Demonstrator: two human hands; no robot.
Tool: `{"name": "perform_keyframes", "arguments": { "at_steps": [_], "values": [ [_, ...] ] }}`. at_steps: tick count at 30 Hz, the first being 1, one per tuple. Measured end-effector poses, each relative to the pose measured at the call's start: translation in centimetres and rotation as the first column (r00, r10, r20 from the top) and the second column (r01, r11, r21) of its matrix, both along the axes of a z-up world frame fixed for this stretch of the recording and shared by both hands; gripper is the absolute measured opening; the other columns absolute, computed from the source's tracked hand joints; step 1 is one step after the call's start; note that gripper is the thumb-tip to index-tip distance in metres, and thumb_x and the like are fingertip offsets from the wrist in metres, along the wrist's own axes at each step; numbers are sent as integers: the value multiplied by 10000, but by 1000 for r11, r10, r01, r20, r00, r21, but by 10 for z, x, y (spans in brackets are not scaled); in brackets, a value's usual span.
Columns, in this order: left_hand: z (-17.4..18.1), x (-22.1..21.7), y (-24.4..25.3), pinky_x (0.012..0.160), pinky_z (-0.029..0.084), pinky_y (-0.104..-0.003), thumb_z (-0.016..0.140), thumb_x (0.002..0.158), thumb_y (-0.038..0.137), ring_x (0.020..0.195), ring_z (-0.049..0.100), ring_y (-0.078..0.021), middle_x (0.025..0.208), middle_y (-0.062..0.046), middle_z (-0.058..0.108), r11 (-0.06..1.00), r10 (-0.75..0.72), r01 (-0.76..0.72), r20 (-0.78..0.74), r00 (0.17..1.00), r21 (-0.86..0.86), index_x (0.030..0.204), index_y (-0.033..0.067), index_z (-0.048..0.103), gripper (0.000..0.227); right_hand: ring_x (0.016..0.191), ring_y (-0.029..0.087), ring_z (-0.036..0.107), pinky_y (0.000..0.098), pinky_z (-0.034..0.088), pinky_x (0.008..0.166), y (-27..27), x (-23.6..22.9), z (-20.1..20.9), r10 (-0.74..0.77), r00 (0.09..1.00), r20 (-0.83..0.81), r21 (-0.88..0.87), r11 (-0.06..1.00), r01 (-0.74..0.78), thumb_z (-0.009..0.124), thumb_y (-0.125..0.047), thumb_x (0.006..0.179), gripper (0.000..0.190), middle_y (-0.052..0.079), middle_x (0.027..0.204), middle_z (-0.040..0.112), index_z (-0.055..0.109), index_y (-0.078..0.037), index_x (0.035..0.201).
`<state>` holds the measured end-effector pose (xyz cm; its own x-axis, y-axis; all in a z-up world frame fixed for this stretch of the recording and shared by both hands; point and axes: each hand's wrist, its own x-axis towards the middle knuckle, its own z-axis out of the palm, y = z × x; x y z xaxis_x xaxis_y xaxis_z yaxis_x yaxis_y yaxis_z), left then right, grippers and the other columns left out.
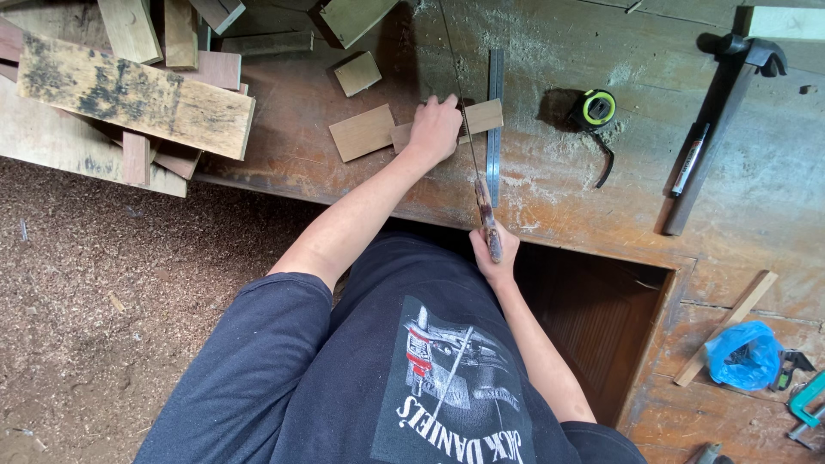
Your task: The person measures small wooden pieces with a tape measure and a metal ruler, then marks them with a marker. They handle the wood pieces one at a time, aligning the ruler and drawing lines on the surfaces.
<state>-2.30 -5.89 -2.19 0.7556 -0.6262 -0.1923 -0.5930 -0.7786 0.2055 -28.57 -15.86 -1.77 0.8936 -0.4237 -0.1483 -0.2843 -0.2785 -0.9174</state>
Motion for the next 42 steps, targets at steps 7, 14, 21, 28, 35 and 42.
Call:
{"name": "perform_keyframes", "arguments": {
  "at_steps": [7,14,21,28,35,42],
  "values": [
    [-1,-1,0,856,555,-522,778,672,-3,1055,627,-398,1266,-206,633,1000,4,-4,9,1000,-2,875,-42,763,207,507,191,546,323,465,549,-3,1,9,26,996,83,-108,994,-17,728,-53,829,196,84,609,564,556,-35,736],
    [-8,0,-5,820,561,-528,730,725,-1,1028,638,-400,1238,-213,636,1000,20,-20,48,999,11,867,-44,761,151,509,193,545,326,467,548,-2,0,20,17,994,108,-139,990,-2,717,-35,826,152,88,619,564,577,-29,768],
    [-8,0,-8,810,560,-519,720,738,-6,1024,637,-395,1189,-208,637,998,48,-49,20,999,47,862,-42,760,136,498,194,539,319,465,543,0,2,25,-6,993,121,-135,991,22,716,-24,821,157,89,606,559,575,-22,753],
    [-4,1,-8,830,559,-520,737,730,-2,1033,635,-388,1164,-225,622,996,56,-57,10,998,73,912,-45,753,188,492,185,557,318,464,526,-1,4,26,7,990,141,-153,988,15,709,-24,827,154,87,604,573,578,-20,747],
    [1,-2,-11,800,566,-516,736,751,1,1027,631,-386,1135,-226,614,993,35,-35,0,999,111,957,-49,743,213,483,177,531,323,450,511,-6,0,28,24,989,143,-178,984,2,705,-19,820,144,90,591,556,582,-15,746],
    [0,-2,-9,819,554,-550,725,739,5,1036,623,-403,1171,-231,614,998,28,-29,20,999,62,923,-34,754,190,478,167,522,317,442,511,-7,-1,34,15,994,111,-140,990,1,715,-23,816,167,84,586,550,570,-16,734]
  ]
}}
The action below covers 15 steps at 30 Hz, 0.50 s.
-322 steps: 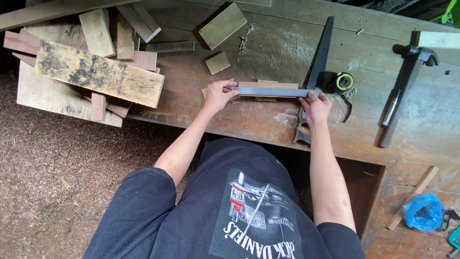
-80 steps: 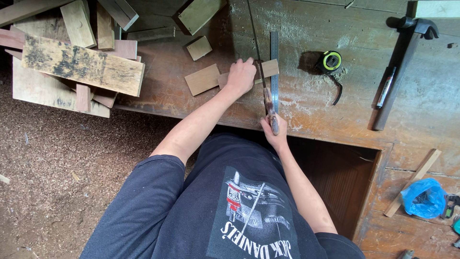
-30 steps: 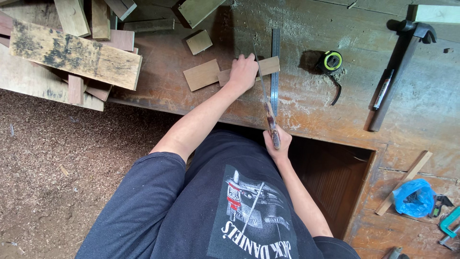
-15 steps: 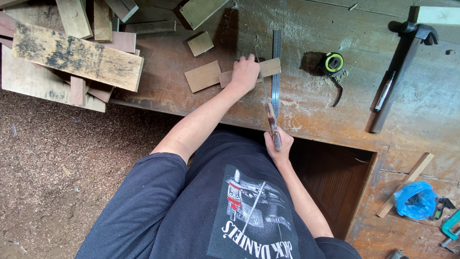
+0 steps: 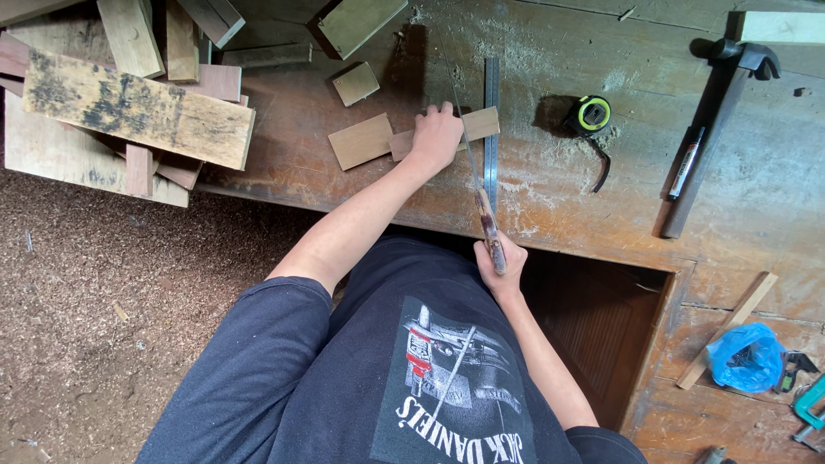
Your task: The person measures small wooden pieces with a tape measure and a metal ruler, then marks them with a marker. They handle the wood pieces one at a time, aligning the ruler and drawing lines on the surfaces.
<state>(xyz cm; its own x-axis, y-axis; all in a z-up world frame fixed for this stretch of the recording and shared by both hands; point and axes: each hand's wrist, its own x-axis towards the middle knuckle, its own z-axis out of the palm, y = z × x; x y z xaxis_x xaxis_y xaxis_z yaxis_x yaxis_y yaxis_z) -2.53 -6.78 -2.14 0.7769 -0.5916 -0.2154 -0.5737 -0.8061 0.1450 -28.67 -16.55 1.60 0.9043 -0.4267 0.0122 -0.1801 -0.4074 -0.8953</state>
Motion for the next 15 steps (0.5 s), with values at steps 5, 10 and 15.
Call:
{"name": "perform_keyframes", "arguments": {
  "at_steps": [5,10,15],
  "values": [
    [-2,0,-1,837,551,-553,717,747,5,1046,620,-408,1210,-232,611,1000,17,-18,-31,999,-4,901,-27,761,164,473,166,504,318,434,506,1,1,4,-11,1000,4,15,1000,11,707,-13,820,134,86,582,537,587,-8,759],
    [-2,0,0,849,547,-558,714,744,-10,1048,619,-407,1213,-220,616,1000,24,-25,-33,999,-14,890,-35,758,155,469,174,506,321,432,502,2,2,8,-2,1000,-1,14,1000,2,699,-14,820,124,91,579,539,589,-8,763],
    [1,-1,2,855,549,-551,705,757,-43,1051,622,-397,1189,-198,636,999,38,-40,-44,998,-35,890,-28,759,145,468,190,520,334,448,508,0,6,5,6,1000,-20,11,1000,-5,705,-41,828,172,98,579,541,562,-20,735]
  ]
}}
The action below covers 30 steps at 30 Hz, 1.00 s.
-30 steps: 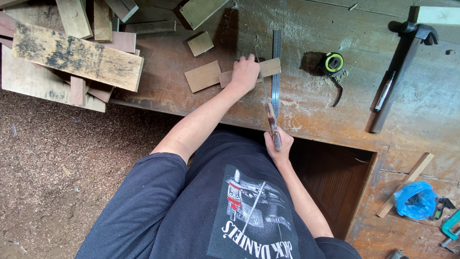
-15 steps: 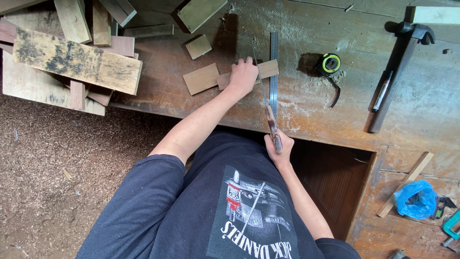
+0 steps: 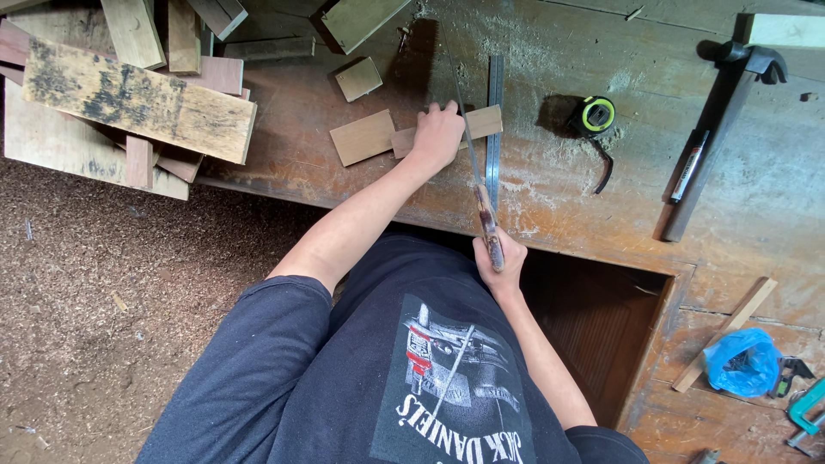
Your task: The person measures small wooden pieces with a tape measure and a metal ruler, then marks them with a marker. They handle the wood pieces one at a time, aligning the ruler and drawing lines on the surfaces.
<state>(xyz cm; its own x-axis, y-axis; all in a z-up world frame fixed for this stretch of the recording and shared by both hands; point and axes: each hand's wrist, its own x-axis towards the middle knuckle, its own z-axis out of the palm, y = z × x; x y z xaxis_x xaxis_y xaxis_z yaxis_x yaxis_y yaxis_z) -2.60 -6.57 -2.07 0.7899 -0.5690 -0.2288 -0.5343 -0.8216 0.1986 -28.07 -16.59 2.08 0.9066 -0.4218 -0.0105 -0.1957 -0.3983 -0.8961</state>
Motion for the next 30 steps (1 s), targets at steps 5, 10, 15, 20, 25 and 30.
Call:
{"name": "perform_keyframes", "arguments": {
  "at_steps": [5,10,15,20,25,30],
  "values": [
    [1,-1,-3,828,556,-546,707,754,-28,1034,626,-396,1176,-201,642,999,-31,31,-13,999,8,908,-49,755,163,474,176,561,324,462,508,-3,0,-8,17,1000,18,0,1000,-17,698,-53,827,154,84,572,558,574,-28,740],
    [-5,2,-5,820,557,-555,718,753,-17,1031,630,-397,1182,-191,647,1000,-12,12,-1,1000,-2,908,-58,756,164,470,160,546,319,449,504,-6,-2,-11,-7,999,-31,30,1000,8,715,-61,820,194,72,558,556,560,-26,707],
    [-7,5,-8,832,556,-557,733,725,-24,1032,631,-391,1187,-181,642,997,-56,57,-30,998,56,903,-33,763,180,488,140,520,306,456,524,-21,-10,-2,20,1000,-16,4,1000,-20,713,-67,836,176,73,573,536,577,-21,735],
    [-3,3,-11,860,546,-576,747,738,9,1045,624,-393,1179,-174,644,998,-39,40,-35,999,54,890,-16,763,155,499,113,493,290,433,519,-15,-10,-4,-42,997,-58,77,996,47,717,-73,818,180,55,562,536,577,-23,716],
    [1,0,-2,883,536,-572,728,750,-11,1093,599,-396,1247,-177,624,998,-59,59,-46,997,-1,818,13,770,84,542,102,481,285,429,541,-8,-6,-16,-84,994,-70,116,989,91,723,-88,815,209,52,585,530,558,-21,704],
    [0,3,3,876,531,-580,730,716,-15,1089,593,-402,1289,-182,607,996,-89,88,-14,996,-25,809,-11,761,99,538,80,506,265,444,549,-8,-11,-29,-83,995,-49,112,990,88,723,-92,817,178,31,593,556,587,-29,721]
  ]
}}
